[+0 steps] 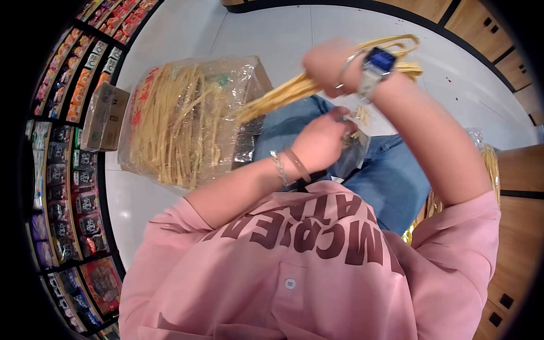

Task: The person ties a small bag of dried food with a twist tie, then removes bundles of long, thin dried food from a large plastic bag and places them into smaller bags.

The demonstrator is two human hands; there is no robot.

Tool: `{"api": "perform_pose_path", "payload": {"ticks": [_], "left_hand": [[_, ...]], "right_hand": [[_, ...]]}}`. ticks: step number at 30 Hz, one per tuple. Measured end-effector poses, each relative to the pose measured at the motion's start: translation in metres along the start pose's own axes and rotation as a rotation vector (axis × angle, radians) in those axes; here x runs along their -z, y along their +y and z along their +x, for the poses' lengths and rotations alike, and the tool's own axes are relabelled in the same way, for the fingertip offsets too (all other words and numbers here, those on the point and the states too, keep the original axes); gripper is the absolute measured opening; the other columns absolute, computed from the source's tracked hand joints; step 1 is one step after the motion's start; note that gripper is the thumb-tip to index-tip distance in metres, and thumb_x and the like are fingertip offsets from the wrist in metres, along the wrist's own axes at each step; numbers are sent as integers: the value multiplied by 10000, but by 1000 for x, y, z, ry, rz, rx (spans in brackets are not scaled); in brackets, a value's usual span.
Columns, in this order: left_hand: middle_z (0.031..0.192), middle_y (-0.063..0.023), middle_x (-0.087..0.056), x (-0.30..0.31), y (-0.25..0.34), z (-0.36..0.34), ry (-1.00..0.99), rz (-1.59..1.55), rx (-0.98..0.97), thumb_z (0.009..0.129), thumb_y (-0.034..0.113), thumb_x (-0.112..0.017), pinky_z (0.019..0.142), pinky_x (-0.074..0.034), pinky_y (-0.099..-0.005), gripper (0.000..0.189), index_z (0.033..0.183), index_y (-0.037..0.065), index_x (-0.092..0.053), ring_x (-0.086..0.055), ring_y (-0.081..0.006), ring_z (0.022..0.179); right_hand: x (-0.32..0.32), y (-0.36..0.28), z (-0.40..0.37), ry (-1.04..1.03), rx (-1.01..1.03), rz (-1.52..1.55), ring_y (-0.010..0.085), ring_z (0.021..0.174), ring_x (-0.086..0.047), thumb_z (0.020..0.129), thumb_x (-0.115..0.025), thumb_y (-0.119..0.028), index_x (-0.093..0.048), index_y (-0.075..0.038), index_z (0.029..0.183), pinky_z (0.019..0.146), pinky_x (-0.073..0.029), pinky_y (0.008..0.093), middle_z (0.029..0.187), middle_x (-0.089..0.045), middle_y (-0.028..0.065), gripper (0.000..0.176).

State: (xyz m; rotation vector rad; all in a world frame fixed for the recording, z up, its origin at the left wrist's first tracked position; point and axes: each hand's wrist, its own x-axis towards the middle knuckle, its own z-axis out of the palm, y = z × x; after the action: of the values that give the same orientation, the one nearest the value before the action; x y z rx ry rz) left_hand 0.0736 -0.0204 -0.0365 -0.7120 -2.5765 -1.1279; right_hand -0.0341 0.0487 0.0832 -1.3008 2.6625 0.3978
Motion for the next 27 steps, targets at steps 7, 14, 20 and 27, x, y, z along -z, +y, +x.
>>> {"api": "perform_pose_path", "payload": {"ticks": [7,14,20,27], "left_hand": [[1068,-189,-562,28,-4,62,-161,45,36,686,-34,-466,863,-453,-398,383,1041,-4,-607,-556,-364,958],[1136,-187,-538,47,4,148,-386,219,-18,678,-12,-484,927,-424,-364,530,1206,3,-521,-503,-325,1092],[908,-188,-637,40,6,187,-490,289,18,641,16,-528,780,-496,-343,583,1223,-11,-526,-625,-295,878],[1184,-169,-564,50,4,194,-498,77,76,625,64,-628,794,-489,-334,693,1295,7,-461,-606,-250,916]], "right_hand": [[11,100,-83,332,-315,210,307,694,-582,614,-607,-40,-569,-22,882,645,-472,363,753,-601,152,271],[48,108,-133,1196,-209,1157,109,597,-534,727,-625,-48,-554,-21,790,542,-425,251,707,-561,38,99],[41,113,-120,1330,120,1665,136,720,-579,835,-589,-98,-621,-27,832,661,-460,265,761,-612,43,77],[-1,141,-92,1467,-184,1624,127,692,-568,774,-637,-45,-611,-7,852,634,-439,257,752,-600,30,90]]}}
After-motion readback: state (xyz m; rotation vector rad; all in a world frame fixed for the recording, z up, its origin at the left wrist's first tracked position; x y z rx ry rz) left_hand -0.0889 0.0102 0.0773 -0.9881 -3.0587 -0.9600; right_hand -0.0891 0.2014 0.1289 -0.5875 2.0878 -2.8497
